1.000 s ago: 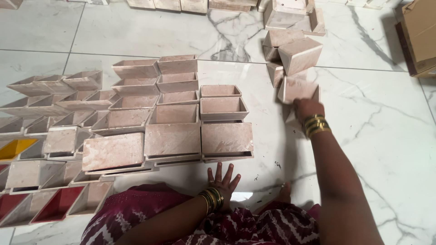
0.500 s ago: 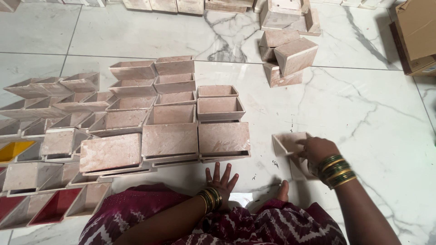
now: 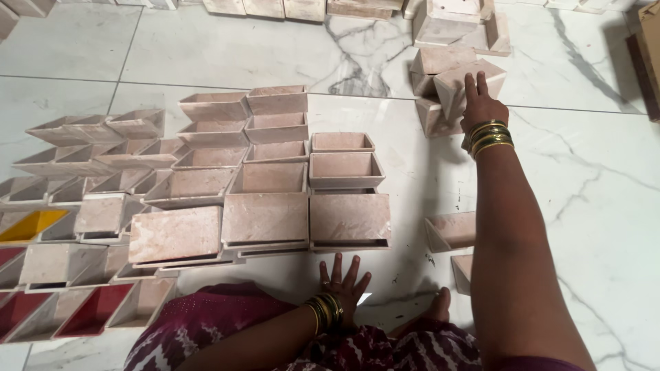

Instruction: The person sits on the floor and assembles small decorative paper boxes, fitting lids onto red-interior box bases and pressing them closed. They periodically wipe the box surfaces with a cloth and place finished boxes into rows with others.

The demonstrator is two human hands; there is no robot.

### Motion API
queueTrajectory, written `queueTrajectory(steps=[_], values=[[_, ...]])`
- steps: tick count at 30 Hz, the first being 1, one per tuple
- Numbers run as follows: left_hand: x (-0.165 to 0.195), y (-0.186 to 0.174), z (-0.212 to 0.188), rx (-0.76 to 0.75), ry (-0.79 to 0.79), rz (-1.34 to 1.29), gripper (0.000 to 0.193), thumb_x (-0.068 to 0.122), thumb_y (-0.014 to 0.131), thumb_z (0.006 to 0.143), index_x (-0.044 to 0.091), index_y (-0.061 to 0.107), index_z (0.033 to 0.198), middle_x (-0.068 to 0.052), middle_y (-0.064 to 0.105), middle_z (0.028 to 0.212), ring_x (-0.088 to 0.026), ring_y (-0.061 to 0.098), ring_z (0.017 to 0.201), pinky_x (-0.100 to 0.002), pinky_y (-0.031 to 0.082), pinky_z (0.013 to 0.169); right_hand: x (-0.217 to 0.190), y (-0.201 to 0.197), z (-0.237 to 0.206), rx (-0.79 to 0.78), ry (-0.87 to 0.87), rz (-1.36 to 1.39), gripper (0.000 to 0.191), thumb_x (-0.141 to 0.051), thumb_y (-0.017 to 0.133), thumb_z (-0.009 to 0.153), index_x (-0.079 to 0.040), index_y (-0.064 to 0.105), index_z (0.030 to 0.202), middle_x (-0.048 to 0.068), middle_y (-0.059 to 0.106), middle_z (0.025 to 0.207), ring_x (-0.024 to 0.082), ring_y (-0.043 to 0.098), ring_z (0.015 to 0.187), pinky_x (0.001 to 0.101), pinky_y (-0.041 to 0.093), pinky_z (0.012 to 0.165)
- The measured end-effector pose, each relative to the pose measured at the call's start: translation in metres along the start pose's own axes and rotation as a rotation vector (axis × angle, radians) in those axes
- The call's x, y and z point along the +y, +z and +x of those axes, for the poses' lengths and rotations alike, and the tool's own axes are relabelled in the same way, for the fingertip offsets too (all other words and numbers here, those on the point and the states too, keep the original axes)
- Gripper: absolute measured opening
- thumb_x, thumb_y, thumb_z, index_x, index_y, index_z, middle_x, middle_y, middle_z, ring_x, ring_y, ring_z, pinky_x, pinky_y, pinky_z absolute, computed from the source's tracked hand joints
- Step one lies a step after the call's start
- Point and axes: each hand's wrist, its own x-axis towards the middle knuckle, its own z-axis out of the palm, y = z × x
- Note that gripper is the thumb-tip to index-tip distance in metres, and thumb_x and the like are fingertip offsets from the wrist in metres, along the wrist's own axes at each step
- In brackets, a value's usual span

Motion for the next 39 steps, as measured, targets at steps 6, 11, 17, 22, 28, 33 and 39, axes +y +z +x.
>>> queueTrajectory(steps=[6,11,17,22,28,33,39], values=[[-0.001,0.002,0.008,-0.006,-0.005,-0.024,0.124,0.062,0.07,0.081,0.021,-0.013,0.164,-0.025,-0.033,0.165,-0.06,-0.035,0.144,-0.084,-0.013,0.107,0.005,0.023,-0.012,0.059,-0.013,0.015,0.087,-0.018,0.079,0.085,-0.023,0.033,0.158,0.012,0.051,0.148,0.038,0.071,0.102,0.0507,0.057,0.081],[0.002,0.002,0.01,-0.016,-0.029,0.014,0.124,0.062,0.069,0.082,0.022,-0.014,0.164,-0.024,-0.034,0.165,-0.061,-0.035,0.144,-0.084,-0.013,0.107,0.022,0.072,-0.067,0.086,-0.041,0.067,0.05,-0.02,0.066,0.093,-0.017,0.049,0.139,0.017,0.051,0.144,0.042,0.071,0.09,0.0539,0.057,0.072],[-0.002,0.002,0.014,0.0,-0.009,0.006,0.117,0.059,0.065,0.087,0.02,-0.014,0.164,-0.026,-0.035,0.164,-0.062,-0.035,0.143,-0.086,-0.011,0.107,0.028,0.101,-0.126,-0.073,-0.058,-0.04,0.041,-0.017,0.062,0.091,-0.019,0.059,0.132,0.012,0.057,0.142,0.038,0.074,0.095,0.0494,0.06,0.079],[0.002,0.004,0.013,-0.067,-0.043,0.009,0.121,0.057,0.067,0.085,0.021,-0.017,0.164,-0.024,-0.036,0.165,-0.059,-0.036,0.144,-0.084,-0.012,0.107,0.013,0.067,-0.096,0.033,-0.075,0.044,0.048,-0.018,0.061,0.094,-0.022,0.058,0.142,0.007,0.054,0.15,0.038,0.071,0.102,0.0495,0.058,0.086],[0.002,0.004,0.005,0.047,-0.031,-0.008,0.128,0.062,0.073,0.077,0.021,-0.01,0.165,-0.025,-0.03,0.167,-0.06,-0.033,0.146,-0.083,-0.012,0.108,-0.04,0.022,-0.016,-0.046,-0.031,0.159,0.077,-0.015,0.061,0.088,-0.017,0.027,0.158,0.005,0.027,0.167,0.04,0.069,0.101,0.0513,0.056,0.084],[-0.003,0.0,0.008,-0.015,0.022,-0.044,0.129,0.064,0.072,0.079,0.021,-0.014,0.165,-0.025,-0.034,0.165,-0.062,-0.037,0.143,-0.086,-0.012,0.105,-0.062,0.023,0.007,-0.139,0.033,0.115,0.062,-0.021,0.063,0.093,-0.016,0.041,0.15,0.012,0.045,0.152,0.04,0.063,0.115,0.0513,0.053,0.094],[-0.002,-0.003,0.008,-0.003,-0.003,-0.013,0.126,0.066,0.069,0.079,0.021,-0.013,0.164,-0.024,-0.034,0.165,-0.061,-0.035,0.143,-0.085,-0.011,0.107,-0.061,0.048,-0.049,-0.079,-0.037,0.069,0.046,-0.012,0.06,0.09,-0.017,0.06,0.135,0.011,0.05,0.147,0.037,0.069,0.106,0.0501,0.056,0.09]])
